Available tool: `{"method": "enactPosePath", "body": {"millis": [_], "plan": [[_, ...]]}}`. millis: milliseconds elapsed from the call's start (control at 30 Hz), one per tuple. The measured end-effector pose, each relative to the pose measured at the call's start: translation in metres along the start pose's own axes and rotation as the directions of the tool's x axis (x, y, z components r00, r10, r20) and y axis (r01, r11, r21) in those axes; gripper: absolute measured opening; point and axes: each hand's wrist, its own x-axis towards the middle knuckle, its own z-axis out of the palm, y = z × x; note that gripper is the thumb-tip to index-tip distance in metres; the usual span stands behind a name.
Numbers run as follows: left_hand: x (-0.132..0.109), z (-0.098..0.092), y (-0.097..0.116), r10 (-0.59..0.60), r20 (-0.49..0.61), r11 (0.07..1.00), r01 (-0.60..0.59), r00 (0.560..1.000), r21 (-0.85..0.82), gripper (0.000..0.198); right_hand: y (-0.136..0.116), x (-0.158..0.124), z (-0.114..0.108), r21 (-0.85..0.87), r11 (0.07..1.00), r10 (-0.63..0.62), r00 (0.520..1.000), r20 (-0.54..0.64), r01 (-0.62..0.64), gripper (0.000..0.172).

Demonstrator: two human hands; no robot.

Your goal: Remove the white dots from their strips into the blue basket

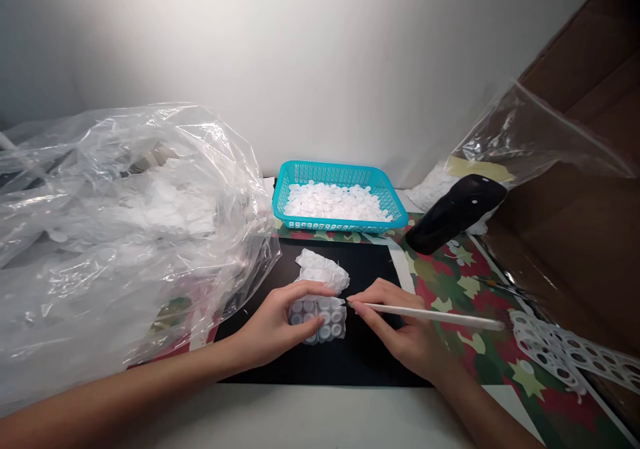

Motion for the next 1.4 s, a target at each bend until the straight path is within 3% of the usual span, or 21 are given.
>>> {"method": "enactPosePath", "body": {"millis": [167,500,800,1000,1133,1267,1400], "plan": [[0.0,0.0,-0.002,-0.003,0.003,1.0,0.003,1.0,0.024,0.033,0.006,0.0,0.003,-0.06,0.996,-0.066,0.991,0.113,0.073,0.015],[0.001,0.0,-0.001,0.015,0.007,0.999,-0.015,1.0,0.032,0.038,0.006,0.0,0.005,-0.103,0.986,-0.117,0.988,0.104,0.128,0.016],[0.001,0.0,0.0,0.021,0.031,0.999,-0.021,0.999,-0.025,0.043,0.012,-0.003,0.016,-0.135,0.988,-0.052,0.983,0.179,0.076,0.013],[-0.002,0.001,-0.001,0.057,-0.029,0.998,-0.058,0.998,-0.034,0.043,0.008,-0.003,0.021,-0.233,0.969,-0.042,0.985,0.167,0.081,0.013],[-0.005,0.001,-0.001,0.096,-0.071,0.995,-0.097,0.993,-0.005,0.042,0.009,-0.003,0.022,-0.441,0.872,-0.162,0.975,0.149,0.212,0.014],[-0.004,0.001,-0.002,0.093,-0.095,0.996,-0.094,0.991,-0.003,0.041,0.012,-0.004,0.023,-0.57,0.787,-0.226,0.97,0.092,0.238,0.015],[-0.003,0.001,-0.003,0.031,-0.123,1.0,-0.03,0.992,0.007,0.04,0.012,-0.004,0.021,-0.484,0.851,-0.224,0.974,0.012,0.202,0.015]]}}
